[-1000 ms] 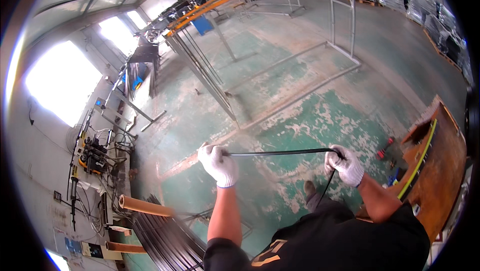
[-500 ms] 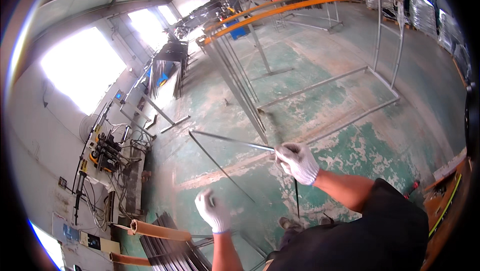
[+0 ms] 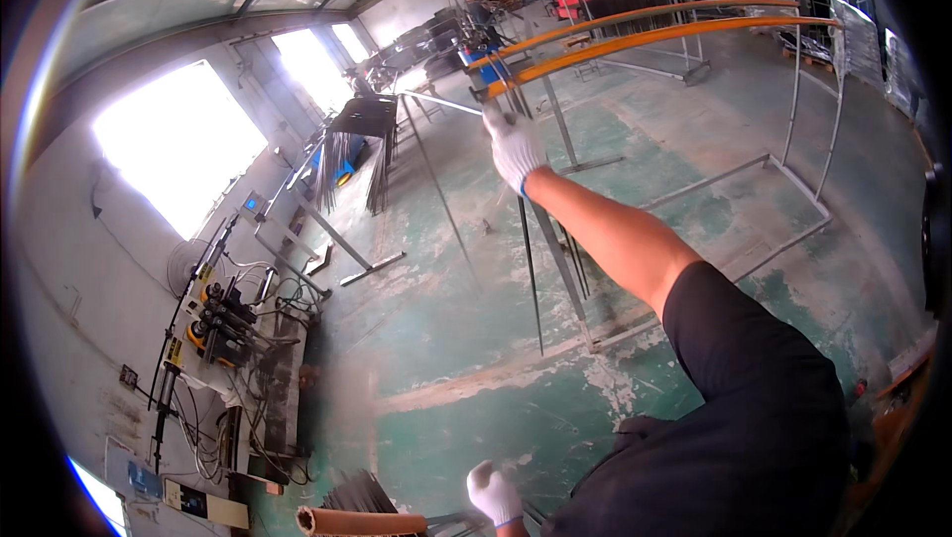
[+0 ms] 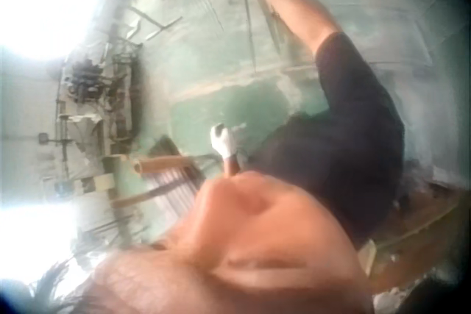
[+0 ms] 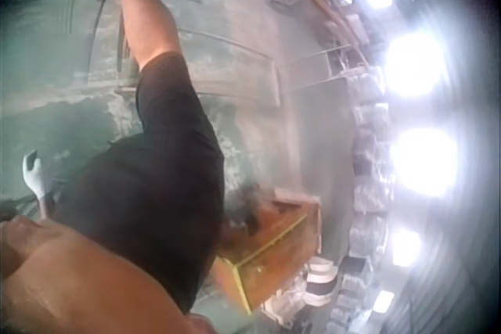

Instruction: The person operates a metal rod bending machine, feeding rods into the device and removing bent pieces. They then measure the bent rods on a wooden jig using a tape measure and place them into a metal rack. The process is repeated for multiple rods.

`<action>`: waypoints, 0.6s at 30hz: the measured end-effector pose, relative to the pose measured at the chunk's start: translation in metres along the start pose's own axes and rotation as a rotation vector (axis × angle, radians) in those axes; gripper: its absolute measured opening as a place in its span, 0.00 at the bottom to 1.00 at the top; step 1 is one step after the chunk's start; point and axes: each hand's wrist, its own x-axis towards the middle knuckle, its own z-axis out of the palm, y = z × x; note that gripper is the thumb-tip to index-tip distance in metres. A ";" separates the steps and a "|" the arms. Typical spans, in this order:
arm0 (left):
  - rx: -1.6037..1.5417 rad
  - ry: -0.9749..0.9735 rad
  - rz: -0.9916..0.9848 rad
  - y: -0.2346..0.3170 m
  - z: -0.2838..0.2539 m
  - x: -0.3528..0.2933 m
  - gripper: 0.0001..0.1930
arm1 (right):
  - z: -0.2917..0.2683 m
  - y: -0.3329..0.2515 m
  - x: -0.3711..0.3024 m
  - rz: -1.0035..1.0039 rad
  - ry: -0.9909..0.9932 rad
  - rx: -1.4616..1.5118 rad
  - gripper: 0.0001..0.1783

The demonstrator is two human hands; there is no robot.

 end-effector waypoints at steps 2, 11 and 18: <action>-0.064 0.094 -0.028 -0.014 -0.002 0.018 0.09 | 0.025 0.012 0.042 -0.062 0.091 -0.166 0.35; -0.138 0.196 -0.370 -0.098 -0.039 0.038 0.15 | 0.078 0.063 0.182 -0.019 0.149 -0.319 0.36; 0.129 0.243 -0.222 0.016 0.069 0.064 0.14 | 0.078 0.076 0.208 -0.053 0.268 -0.558 0.30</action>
